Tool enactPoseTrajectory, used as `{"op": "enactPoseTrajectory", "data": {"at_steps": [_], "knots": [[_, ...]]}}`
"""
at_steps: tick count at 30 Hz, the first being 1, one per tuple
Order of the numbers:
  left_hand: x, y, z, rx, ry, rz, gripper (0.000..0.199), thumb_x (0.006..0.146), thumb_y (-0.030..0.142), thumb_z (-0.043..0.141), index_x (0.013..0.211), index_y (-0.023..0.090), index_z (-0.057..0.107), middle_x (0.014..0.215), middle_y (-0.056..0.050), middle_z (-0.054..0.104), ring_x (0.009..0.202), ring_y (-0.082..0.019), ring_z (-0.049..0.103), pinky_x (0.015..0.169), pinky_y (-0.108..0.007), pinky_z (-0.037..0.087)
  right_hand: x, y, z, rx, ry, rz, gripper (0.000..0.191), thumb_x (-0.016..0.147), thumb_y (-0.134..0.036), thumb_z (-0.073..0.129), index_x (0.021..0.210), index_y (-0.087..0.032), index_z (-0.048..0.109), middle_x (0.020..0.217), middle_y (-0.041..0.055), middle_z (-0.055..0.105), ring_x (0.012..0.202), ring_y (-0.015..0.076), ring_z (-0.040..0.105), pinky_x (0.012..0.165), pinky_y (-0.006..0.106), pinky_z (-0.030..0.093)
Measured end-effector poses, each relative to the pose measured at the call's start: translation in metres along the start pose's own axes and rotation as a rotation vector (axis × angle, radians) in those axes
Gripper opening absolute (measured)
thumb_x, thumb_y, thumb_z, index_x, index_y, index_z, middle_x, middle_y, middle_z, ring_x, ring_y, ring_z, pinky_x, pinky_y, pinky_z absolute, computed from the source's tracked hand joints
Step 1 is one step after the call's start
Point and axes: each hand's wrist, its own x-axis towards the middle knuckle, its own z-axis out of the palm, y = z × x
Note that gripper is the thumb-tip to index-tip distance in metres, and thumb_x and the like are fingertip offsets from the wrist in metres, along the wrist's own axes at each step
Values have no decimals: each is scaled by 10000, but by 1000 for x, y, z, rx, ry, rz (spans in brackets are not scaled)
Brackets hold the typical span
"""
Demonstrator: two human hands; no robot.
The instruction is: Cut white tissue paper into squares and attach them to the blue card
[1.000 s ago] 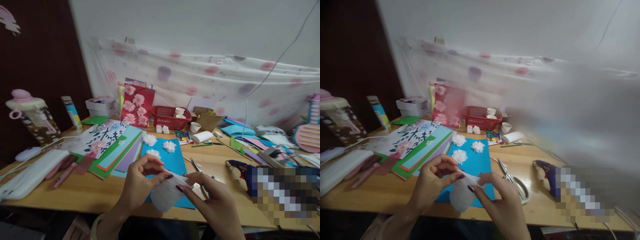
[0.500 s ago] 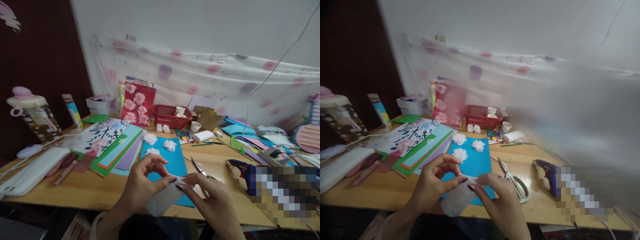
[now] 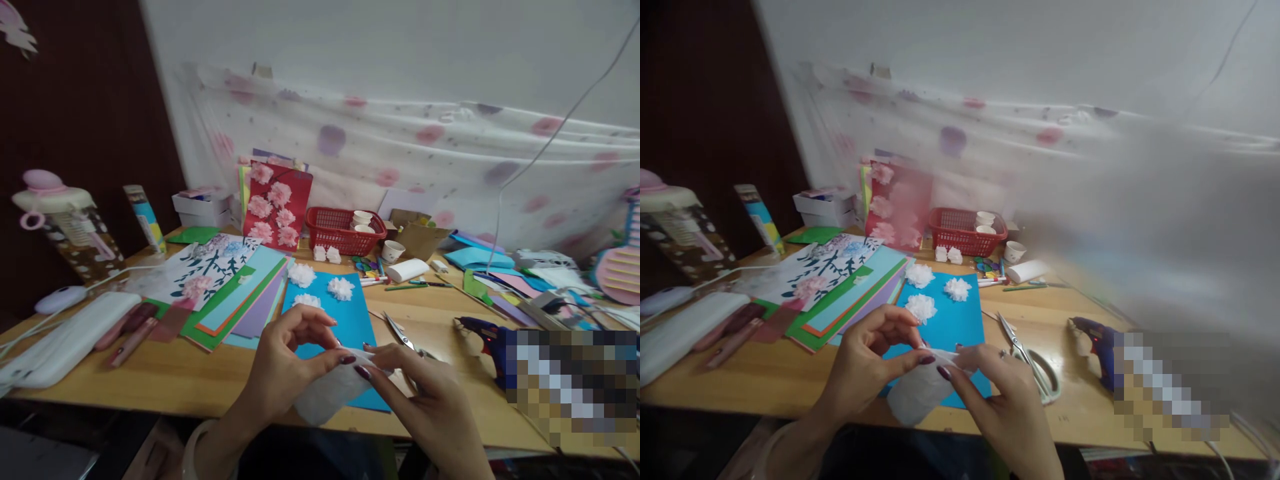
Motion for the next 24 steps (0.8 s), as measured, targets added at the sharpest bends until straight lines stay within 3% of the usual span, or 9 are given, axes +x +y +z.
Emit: {"op": "enactPoseTrajectory", "data": {"at_steps": [8, 10, 13, 16, 21, 24], "knots": [[1, 1, 2, -21, 20, -31, 290, 593, 115, 838, 791, 192, 640, 629, 36, 687, 620, -115, 677, 638, -203, 568, -3, 3, 1, 36, 20, 26, 70, 834, -234, 711, 771, -240, 681, 693, -3, 743, 695, 203, 738, 644, 259, 568], [3, 0, 3, -64, 38, -40, 280, 603, 123, 831, 781, 184, 623, 628, 39, 674, 607, -103, 660, 613, -187, 554, -4, 6, 6, 120, 97, 110, 77, 823, -252, 725, 784, -241, 660, 711, 7, 720, 690, 196, 714, 630, 260, 561], [7, -4, 3, -148, 81, -51, 288, 628, 143, 828, 792, 178, 593, 646, 45, 657, 606, -83, 639, 594, -160, 532, -3, 9, 18, 373, 264, 282, 178, 825, -315, 732, 948, -245, 624, 709, 0, 667, 651, 173, 664, 575, 238, 540], [10, -9, 5, -195, 127, -65, 317, 633, 157, 837, 805, 178, 572, 667, 52, 647, 620, -78, 642, 603, -154, 530, -2, 12, 29, 544, 282, 399, 301, 842, -419, 703, 1064, -226, 641, 731, 13, 667, 666, 171, 642, 571, 233, 528], [10, -15, 7, -194, 173, -69, 333, 627, 163, 839, 810, 182, 562, 706, 54, 649, 659, -79, 659, 656, -160, 539, -1, 11, 40, 487, 322, 463, 339, 866, -491, 647, 719, -186, 645, 594, -17, 559, 525, 126, 500, 469, 200, 428], [11, -16, 9, -173, 201, -74, 331, 635, 213, 836, 805, 186, 553, 699, 51, 641, 665, -94, 659, 648, -175, 538, 0, 8, 43, 367, 410, 425, 345, 894, -478, 612, 702, -191, 625, 580, -25, 537, 515, 126, 479, 456, 202, 415]]}}
